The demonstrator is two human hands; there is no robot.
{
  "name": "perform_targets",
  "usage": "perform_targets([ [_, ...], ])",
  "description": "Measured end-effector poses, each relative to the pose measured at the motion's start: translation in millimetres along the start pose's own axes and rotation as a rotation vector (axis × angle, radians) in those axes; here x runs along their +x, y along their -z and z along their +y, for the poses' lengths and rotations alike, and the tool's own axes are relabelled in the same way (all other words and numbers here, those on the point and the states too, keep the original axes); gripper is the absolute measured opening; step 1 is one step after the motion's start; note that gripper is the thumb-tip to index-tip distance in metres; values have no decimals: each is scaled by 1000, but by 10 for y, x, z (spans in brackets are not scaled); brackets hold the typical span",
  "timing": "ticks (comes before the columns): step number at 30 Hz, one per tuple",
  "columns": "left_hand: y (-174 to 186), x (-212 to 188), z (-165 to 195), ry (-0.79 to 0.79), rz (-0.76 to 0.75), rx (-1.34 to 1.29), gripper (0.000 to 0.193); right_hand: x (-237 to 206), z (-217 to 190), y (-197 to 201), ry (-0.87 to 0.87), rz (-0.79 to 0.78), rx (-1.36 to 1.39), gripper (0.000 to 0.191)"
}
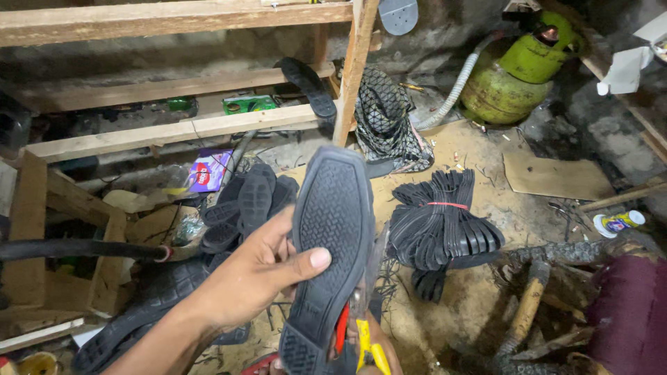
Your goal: The person holds a rubber shoe sole in one hand and uses scissors to trim excess rubber from the sole's edge, rotating the sole to reach different sections. They set trimmed soles on a pile and pick up the next sole to continue trimming.
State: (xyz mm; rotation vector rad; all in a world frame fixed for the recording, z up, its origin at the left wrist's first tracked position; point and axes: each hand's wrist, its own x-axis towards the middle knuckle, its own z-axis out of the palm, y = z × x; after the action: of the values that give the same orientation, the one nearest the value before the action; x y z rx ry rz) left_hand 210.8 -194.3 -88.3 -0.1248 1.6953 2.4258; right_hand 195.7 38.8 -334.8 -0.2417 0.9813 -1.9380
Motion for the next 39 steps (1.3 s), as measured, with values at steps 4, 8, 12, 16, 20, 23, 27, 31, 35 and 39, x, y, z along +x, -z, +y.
perform_targets([
  [4, -44, 14, -7, -28, -61, -39, 57, -80, -131, -12, 43, 3, -76, 66],
  [8, -12, 20, 26, -25, -25, 6, 60, -213, -325, -168, 95, 62, -196, 62],
  [12, 71, 3, 37, -19, -32, 67, 55, -337, -494, -326, 129, 128, -291, 58],
  [16, 107, 5, 40, -26, -39, 59, 55, -383, -482, -412, 286, 138, -390, 51],
  [20, 110, 7, 93, -61, -61, 80, 54, -324, -346, -464, 404, 167, -344, 45],
  [23, 68, 35, 109, -136, 126, -101, 66, -275, -286, -424, 241, 259, -271, 51],
  [27, 40, 47, 95, -146, 136, -22, 68, -139, -222, -136, 17, -60, -86, 65],
  [31, -12, 20, 14, -55, 44, -14, 67, 111, 3, 230, 52, -244, -44, 69],
  [35, -37, 17, -23, -44, -41, 27, 68, 362, -65, 481, 181, -636, -35, 75],
  [39, -18, 24, 7, -33, -20, 1, 66, 219, -276, 278, 270, -625, -90, 82],
])
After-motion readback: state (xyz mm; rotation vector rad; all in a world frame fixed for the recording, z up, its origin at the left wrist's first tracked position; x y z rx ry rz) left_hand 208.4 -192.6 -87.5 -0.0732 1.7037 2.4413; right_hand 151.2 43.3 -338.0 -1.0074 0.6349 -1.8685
